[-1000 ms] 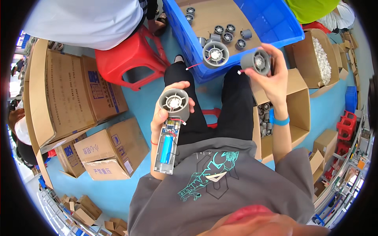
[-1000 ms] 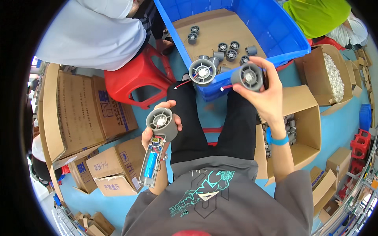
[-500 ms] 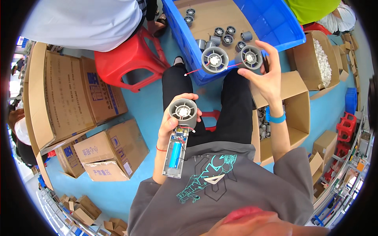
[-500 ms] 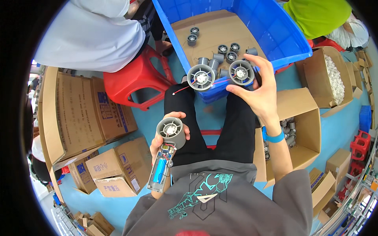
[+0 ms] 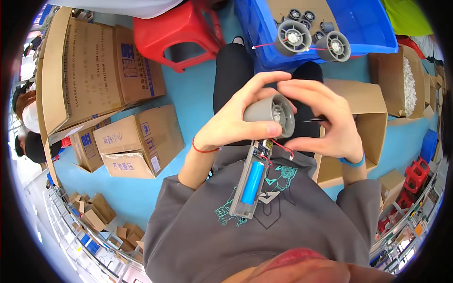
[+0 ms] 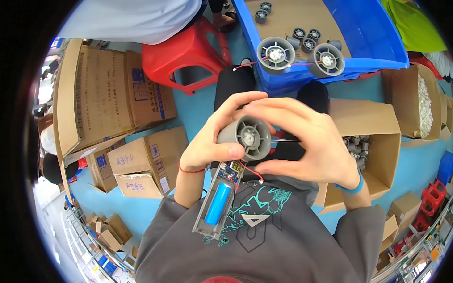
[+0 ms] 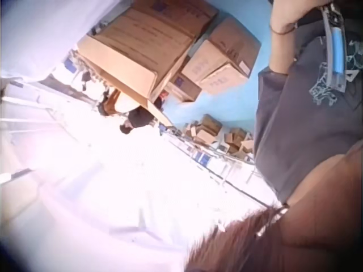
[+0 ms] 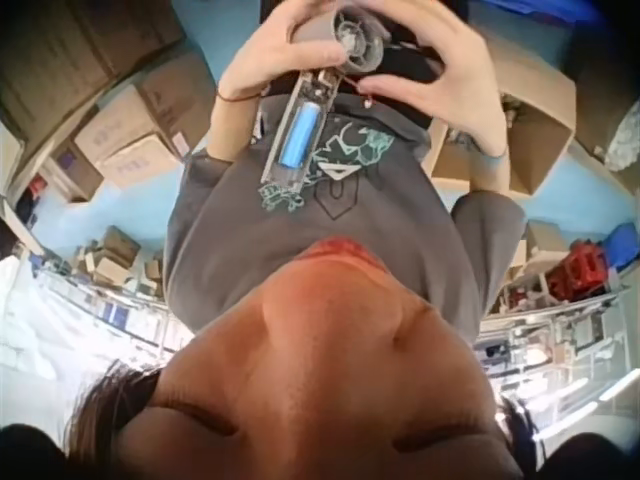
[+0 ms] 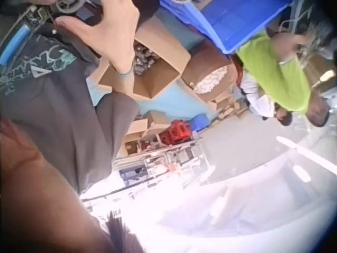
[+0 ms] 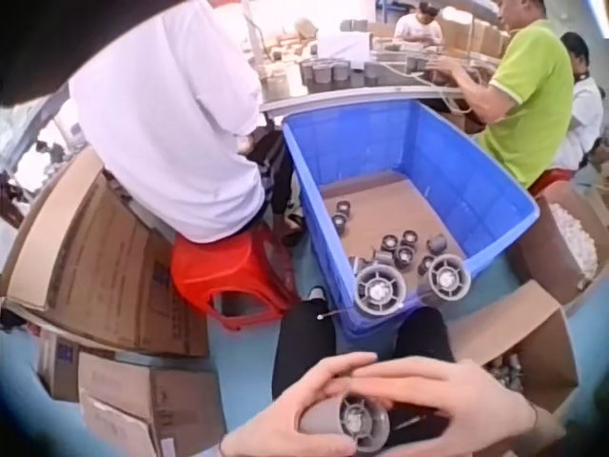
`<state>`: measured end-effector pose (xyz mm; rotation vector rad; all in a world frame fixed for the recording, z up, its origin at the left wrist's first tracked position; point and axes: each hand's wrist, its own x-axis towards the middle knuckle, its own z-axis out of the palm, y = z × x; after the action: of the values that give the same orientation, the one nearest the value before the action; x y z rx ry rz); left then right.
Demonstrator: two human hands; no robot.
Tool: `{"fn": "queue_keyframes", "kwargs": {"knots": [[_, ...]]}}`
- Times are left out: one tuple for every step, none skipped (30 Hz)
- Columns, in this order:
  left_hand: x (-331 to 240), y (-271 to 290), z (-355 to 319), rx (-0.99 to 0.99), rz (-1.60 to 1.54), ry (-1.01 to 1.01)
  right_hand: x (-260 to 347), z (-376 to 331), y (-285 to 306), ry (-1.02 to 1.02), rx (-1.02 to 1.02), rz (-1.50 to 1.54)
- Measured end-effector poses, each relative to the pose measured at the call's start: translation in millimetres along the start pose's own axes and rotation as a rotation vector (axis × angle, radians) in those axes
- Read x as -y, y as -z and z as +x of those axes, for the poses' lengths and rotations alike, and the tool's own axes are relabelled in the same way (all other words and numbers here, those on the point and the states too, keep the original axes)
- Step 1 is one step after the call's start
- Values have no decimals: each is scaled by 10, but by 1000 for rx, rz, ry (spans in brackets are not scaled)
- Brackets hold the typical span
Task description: Assembling and testing small electronic cooling fans using a manual assembly jig.
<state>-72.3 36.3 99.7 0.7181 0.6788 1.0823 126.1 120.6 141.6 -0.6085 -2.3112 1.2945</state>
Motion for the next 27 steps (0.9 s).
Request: {"fn": "queue_keyframes", "kwargs": {"knots": [[-2, -55, 8, 2, -9, 22, -46, 15, -39, 73, 47, -30], [-5, -67, -7, 5, -12, 21, 42, 31, -4, -42, 142, -34], [-9, -66, -26, 13, 18, 58, 42, 23, 0, -46, 143, -37], [-14, -65, -39, 21, 48, 95, 25, 20, 6, -15, 151, -24], [-28, -82, -53, 24, 42, 96, 23, -1, 2, 15, 158, -12], [-55, -100, -54, 38, 91, 121, 33, -20, -6, -23, 167, 25], [-63, -102, -57, 52, 139, 148, 26, -44, -18, -31, 169, 24], [-61, -73, -63, 43, 124, 203, 6, -55, -34, -30, 147, 14], [-54, -58, -72, 44, 119, 206, -9, -63, -42, -30, 126, 4], [-44, -48, -79, 48, 143, 195, 4, -56, -29, -37, 127, 5], [-37, -37, -86, 54, 168, 185, 41, -41, -12, -51, 144, -14], [-36, -33, -87, 59, 164, 191, 62, -38, -6, -64, 161, -32], [-40, -34, -87, 72, 143, 199, 65, -52, -14, -71, 158, -31], [-47, -29, -74, 85, 126, 203, 60, -51, -11, -85, 153, -4], [-44, -26, -72, 89, 127, 204, 57, -53, -9, -98, 148, 23], [-34, -25, -78, 71, 99, 194, 62, -58, -8, -99, 145, 21], [-24, -13, -70, 53, 72, 181, 62, -54, -3, -104, 139, 33], [-1, 1, -58, 57, 75, 179, 57, -46, 4, -110, 134, 44], [29, 17, -43, 50, 80, 145, 26, -27, 15, -108, 130, 41], [63, 7, -59, 37, 79, 117, -10, -34, 13, -28, 85, 5], [57, 25, -56, 26, 69, 108, -30, -50, 10, 51, 39, -30], [65, 8, -65, 9, 12, 125, 3, -60, 33, -14, 44, -20], [59, -10, -65, -8, -45, 140, 18, -59, 45, -16, 45, -19], [65, -33, -60, -9, -46, 142, 25, -54, 57, 1, 42, -61], [81, -64, -48, -11, -64, 105, 26, -49, 67, 18, 38, -102], [107, -78, -32, -13, -81, 67, -13, -41, 66, 42, 39, -65], [143, -87, -23, -14, -81, 68, -14, -51, 65, 41, 39, -64]]}}
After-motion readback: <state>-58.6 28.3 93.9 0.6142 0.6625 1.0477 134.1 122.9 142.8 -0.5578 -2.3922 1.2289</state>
